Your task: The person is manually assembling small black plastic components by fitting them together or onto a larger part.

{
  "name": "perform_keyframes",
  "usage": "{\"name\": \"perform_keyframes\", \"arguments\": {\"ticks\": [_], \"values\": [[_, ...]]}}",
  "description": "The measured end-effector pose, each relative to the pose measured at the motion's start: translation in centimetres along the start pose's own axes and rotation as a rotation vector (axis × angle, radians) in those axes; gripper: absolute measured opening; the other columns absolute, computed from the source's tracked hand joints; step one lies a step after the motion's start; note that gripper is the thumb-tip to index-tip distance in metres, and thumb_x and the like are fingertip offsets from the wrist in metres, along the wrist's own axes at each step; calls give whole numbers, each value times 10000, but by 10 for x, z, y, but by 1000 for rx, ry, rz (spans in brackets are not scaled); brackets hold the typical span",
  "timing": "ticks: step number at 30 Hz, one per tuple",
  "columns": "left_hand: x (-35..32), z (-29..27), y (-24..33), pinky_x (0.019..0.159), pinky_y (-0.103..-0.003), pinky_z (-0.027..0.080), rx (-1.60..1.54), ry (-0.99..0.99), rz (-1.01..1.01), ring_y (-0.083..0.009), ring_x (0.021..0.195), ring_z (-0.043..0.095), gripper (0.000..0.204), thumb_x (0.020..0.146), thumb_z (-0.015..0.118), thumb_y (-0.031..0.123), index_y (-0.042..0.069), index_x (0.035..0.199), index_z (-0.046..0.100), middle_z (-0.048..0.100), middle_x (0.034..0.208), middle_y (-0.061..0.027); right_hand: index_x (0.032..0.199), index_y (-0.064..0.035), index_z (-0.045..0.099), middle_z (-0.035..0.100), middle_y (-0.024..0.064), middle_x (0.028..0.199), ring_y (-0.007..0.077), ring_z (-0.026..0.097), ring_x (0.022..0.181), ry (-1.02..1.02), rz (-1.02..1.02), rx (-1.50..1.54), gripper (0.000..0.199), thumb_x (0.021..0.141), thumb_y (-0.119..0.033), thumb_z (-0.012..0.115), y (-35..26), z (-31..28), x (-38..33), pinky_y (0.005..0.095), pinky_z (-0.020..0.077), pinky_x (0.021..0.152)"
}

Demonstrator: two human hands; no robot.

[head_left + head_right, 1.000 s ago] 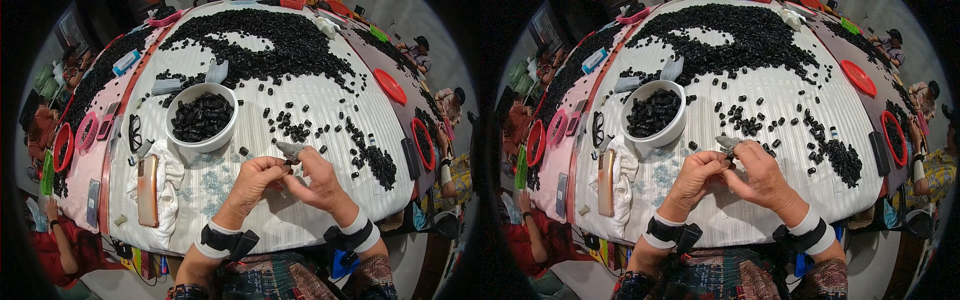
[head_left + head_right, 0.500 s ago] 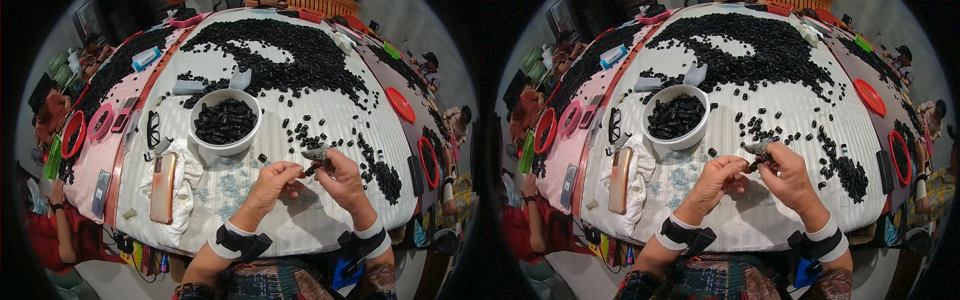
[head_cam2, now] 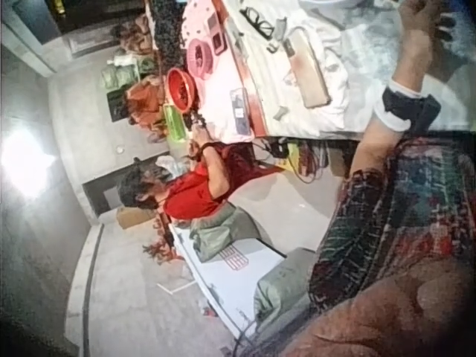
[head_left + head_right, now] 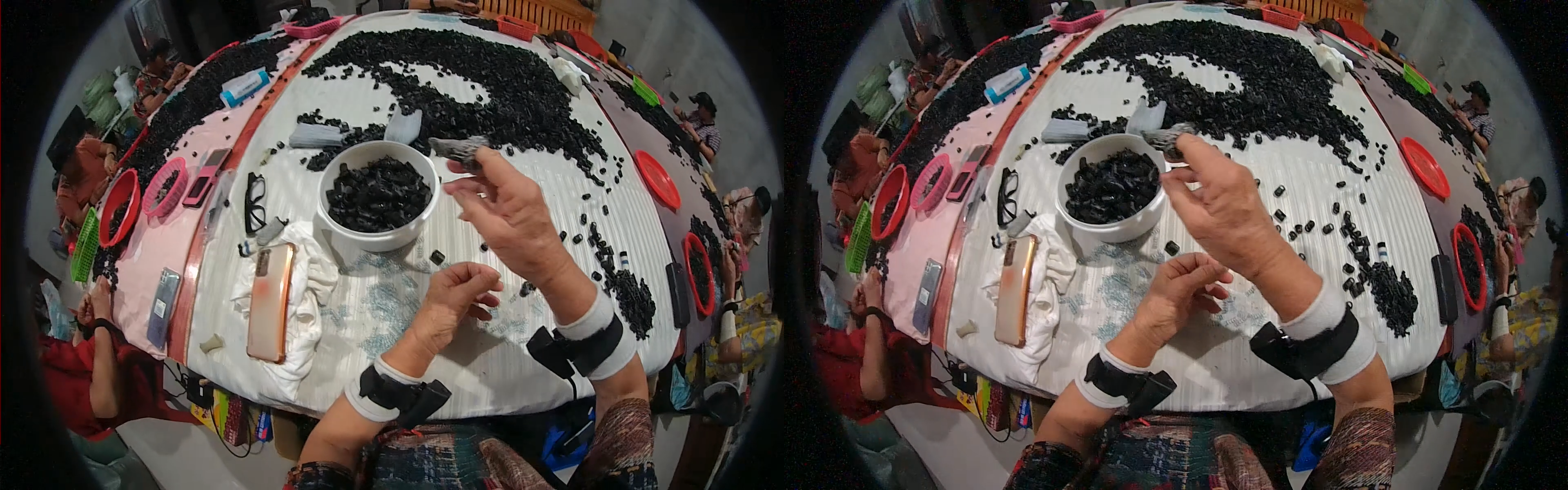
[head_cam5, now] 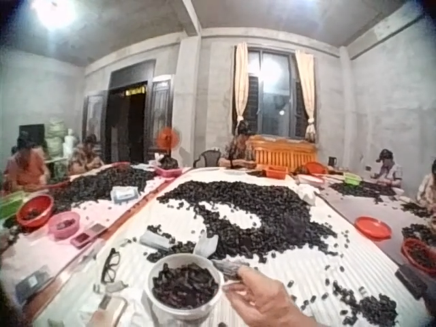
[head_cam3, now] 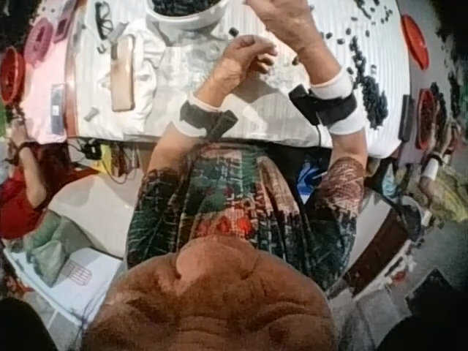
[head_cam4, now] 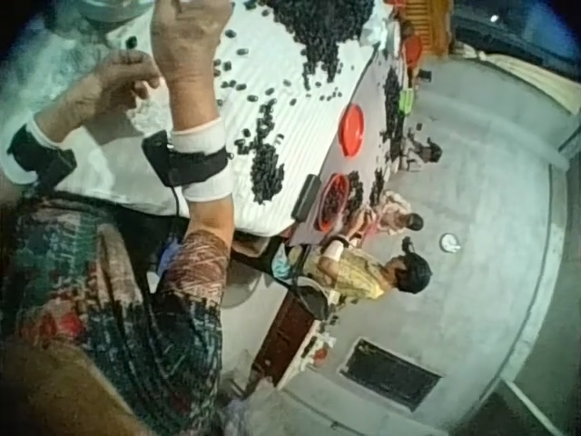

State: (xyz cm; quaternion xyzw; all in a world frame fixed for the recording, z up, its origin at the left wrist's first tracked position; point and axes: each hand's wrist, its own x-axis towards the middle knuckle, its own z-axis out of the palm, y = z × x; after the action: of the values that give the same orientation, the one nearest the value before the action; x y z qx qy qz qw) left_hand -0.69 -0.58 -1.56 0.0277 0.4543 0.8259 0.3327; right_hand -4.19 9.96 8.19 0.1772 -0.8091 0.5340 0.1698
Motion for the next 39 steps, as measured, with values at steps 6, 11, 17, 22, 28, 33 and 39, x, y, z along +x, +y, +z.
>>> {"name": "perform_keyframes", "arguments": {"ticks": [6, 11, 17, 22, 28, 33, 39], "values": [[0, -1, 8, 540, -201, 509, 21, 40, -6, -94, 675, 621, 178, 845, 638, 178, 29, 938, 611, 648, 840, -63, 887, 32, 511, 594, 116, 778, 113, 600, 722, 35, 118, -256, 104, 827, -24, 575, 15, -61, -48, 257, 488, 589], [2, 0, 7, 526, -209, 529, 39, 45, -1, -103, 683, 628, 170, 855, 626, 161, 15, 939, 603, 641, 841, -74, 900, 36, 534, 599, 137, 773, 155, 603, 666, 70, 229, -431, 96, 821, -6, 570, 39, -94, -99, 298, 486, 578], [-1, 3, 10, 527, -222, 538, 41, 65, 7, -113, 687, 630, 179, 838, 640, 150, 10, 940, 596, 633, 848, -86, 949, 17, 549, 584, 145, 836, 301, 576, 767, -18, 97, -604, 209, 746, 25, 602, 51, -95, -123, 355, 470, 689], [0, 0, 9, 523, -223, 542, 33, 71, 23, -114, 685, 631, 182, 837, 641, 148, 6, 940, 593, 632, 846, -88, 890, -39, 548, 533, 102, 774, 273, 524, 786, -136, -8, -771, 241, 667, -28, 638, 45, -77, -117, 374, 469, 683], [0, 0, 7, 515, -215, 545, 62, 51, 9, -114, 682, 634, 159, 852, 622, 130, 1, 941, 594, 634, 846, -84, 881, -67, 558, 542, 64, 789, 252, 522, 787, -187, -109, -903, 257, 641, -35, 645, 62, -64, -117, 356, 449, 701], [0, 5, 7, 539, -211, 546, 122, 43, -16, -112, 697, 636, 182, 854, 614, 98, -9, 995, 573, 637, 844, -76, 914, -60, 546, 529, 68, 805, 258, 523, 794, -171, -140, -907, 277, 654, -31, 635, 48, -62, -108, 362, 428, 702], [-1, 2, 3, 549, -196, 515, 130, -22, 58, -114, 647, 627, 182, 820, 668, 113, 1, 945, 596, 639, 801, -47, 982, -33, 540, 511, 99, 841, 264, 534, 737, -178, -302, -614, 322, 675, -29, 637, 21, -41, -97, 348, 446, 658]]}}
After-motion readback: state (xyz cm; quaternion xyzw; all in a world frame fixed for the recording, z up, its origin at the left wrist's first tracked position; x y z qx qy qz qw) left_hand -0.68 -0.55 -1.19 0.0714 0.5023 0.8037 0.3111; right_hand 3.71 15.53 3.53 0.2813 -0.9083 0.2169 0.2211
